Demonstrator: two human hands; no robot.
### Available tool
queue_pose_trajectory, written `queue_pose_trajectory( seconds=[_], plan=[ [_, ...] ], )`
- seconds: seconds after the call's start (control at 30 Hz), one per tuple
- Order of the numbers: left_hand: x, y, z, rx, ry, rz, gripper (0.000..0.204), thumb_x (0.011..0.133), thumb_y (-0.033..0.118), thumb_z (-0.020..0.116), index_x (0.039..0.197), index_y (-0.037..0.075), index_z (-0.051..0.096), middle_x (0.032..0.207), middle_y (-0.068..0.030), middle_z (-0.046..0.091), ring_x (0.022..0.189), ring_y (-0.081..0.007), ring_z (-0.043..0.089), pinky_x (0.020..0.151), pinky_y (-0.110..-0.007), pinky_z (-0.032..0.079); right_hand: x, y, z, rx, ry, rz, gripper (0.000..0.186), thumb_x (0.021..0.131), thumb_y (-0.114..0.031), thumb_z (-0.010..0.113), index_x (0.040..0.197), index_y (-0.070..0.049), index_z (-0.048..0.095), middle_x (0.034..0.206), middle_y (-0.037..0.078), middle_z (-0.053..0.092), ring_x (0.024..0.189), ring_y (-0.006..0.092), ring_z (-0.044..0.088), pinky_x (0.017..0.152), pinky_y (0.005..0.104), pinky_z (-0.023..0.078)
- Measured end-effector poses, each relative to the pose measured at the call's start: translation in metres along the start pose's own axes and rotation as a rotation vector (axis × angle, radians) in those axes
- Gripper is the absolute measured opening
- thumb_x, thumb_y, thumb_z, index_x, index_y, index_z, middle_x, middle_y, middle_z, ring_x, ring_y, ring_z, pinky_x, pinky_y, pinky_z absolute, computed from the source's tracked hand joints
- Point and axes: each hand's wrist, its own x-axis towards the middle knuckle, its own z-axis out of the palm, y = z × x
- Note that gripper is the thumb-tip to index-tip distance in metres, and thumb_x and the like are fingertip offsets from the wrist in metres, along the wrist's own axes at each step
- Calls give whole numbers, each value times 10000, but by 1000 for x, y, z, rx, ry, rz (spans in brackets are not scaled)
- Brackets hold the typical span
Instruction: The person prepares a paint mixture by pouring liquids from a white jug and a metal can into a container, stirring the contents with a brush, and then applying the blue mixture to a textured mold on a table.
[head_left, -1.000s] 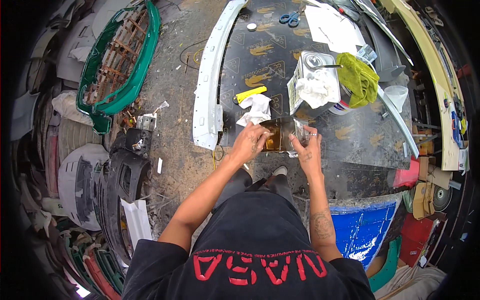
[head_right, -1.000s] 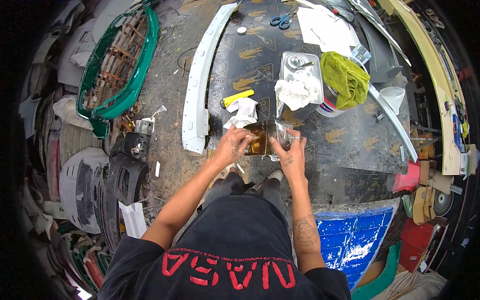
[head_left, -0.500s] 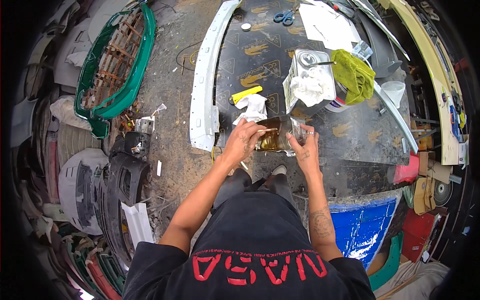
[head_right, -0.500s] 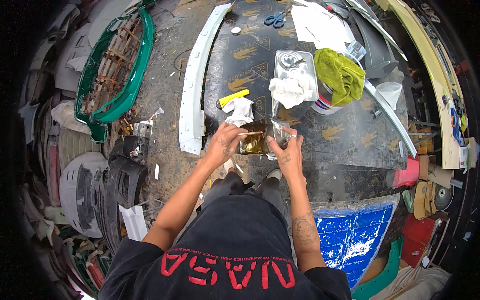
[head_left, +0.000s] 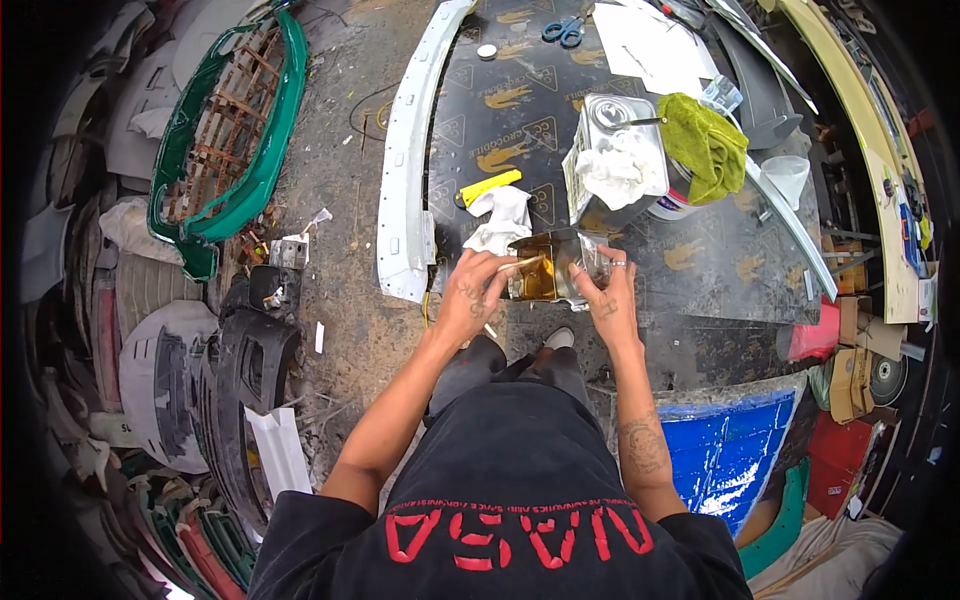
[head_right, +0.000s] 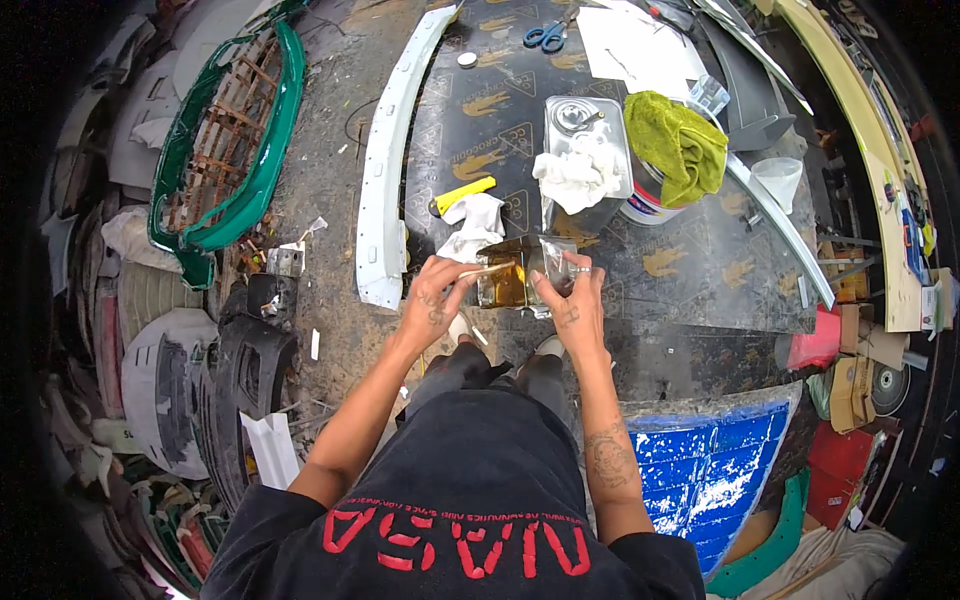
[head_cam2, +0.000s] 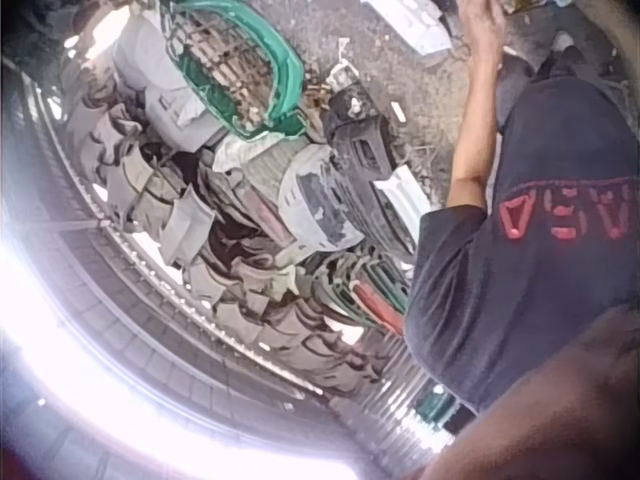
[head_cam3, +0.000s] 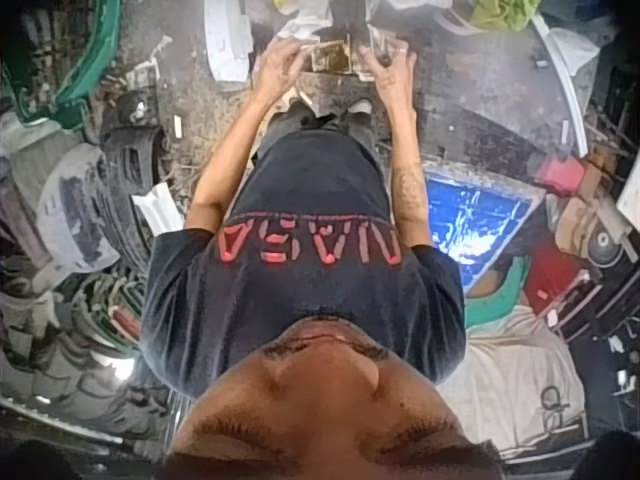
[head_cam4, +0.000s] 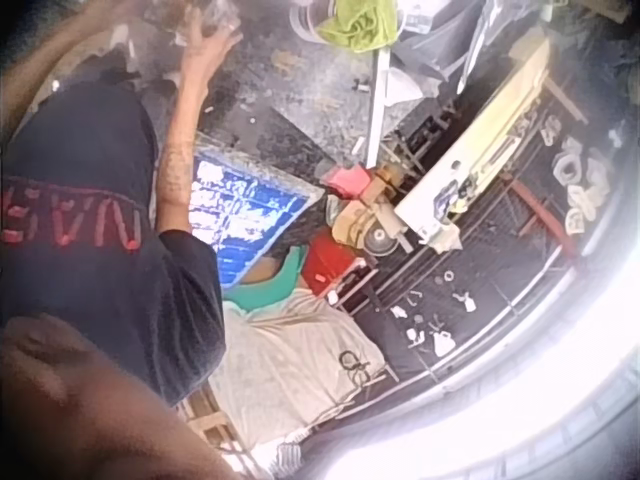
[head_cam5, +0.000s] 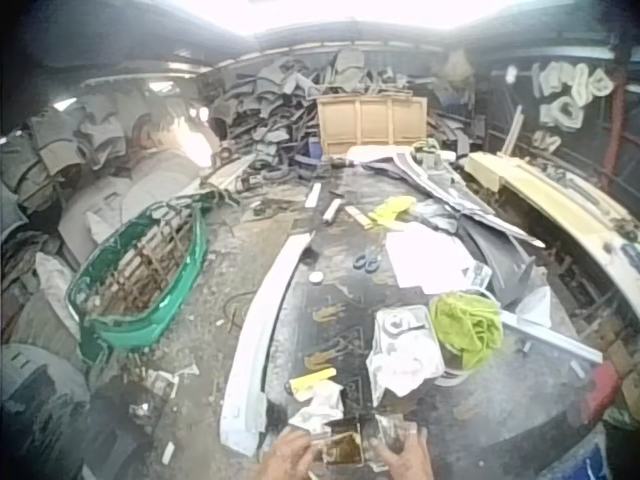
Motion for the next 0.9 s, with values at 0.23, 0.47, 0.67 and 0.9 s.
queue_pose_trajectory(
  seconds=[0.23,0.47,0.67,0.9],
  plan=[
    [-1,-11,22,46,-187,82,173,875,80,678,1042,46,712,922,-94,675,848,-297,563,772,-389,467,2,0,1,-22,-3,-8,638,863,-433,734,1316,-66,477,1150,218,475,930,353,612,827,449,506],
    [1,-18,32,92,-79,32,154,913,129,653,1013,29,715,875,-119,681,851,-301,571,800,-399,448,2,-5,2,-22,6,-36,636,861,-432,735,1318,-75,475,1147,220,474,931,361,613,820,454,508],
    [17,3,16,-31,-78,19,159,905,120,649,1008,22,722,873,-126,685,845,-319,568,789,-405,463,0,0,1,-9,18,-37,650,853,-441,736,1320,-76,469,1142,214,471,901,355,618,804,451,512],
    [3,-12,31,20,-200,5,144,886,115,663,965,6,715,868,-134,683,830,-323,558,763,-401,464,1,-2,2,-30,-2,-28,645,854,-433,735,1317,-70,471,1139,214,468,905,350,613,803,452,512]
  ],
)
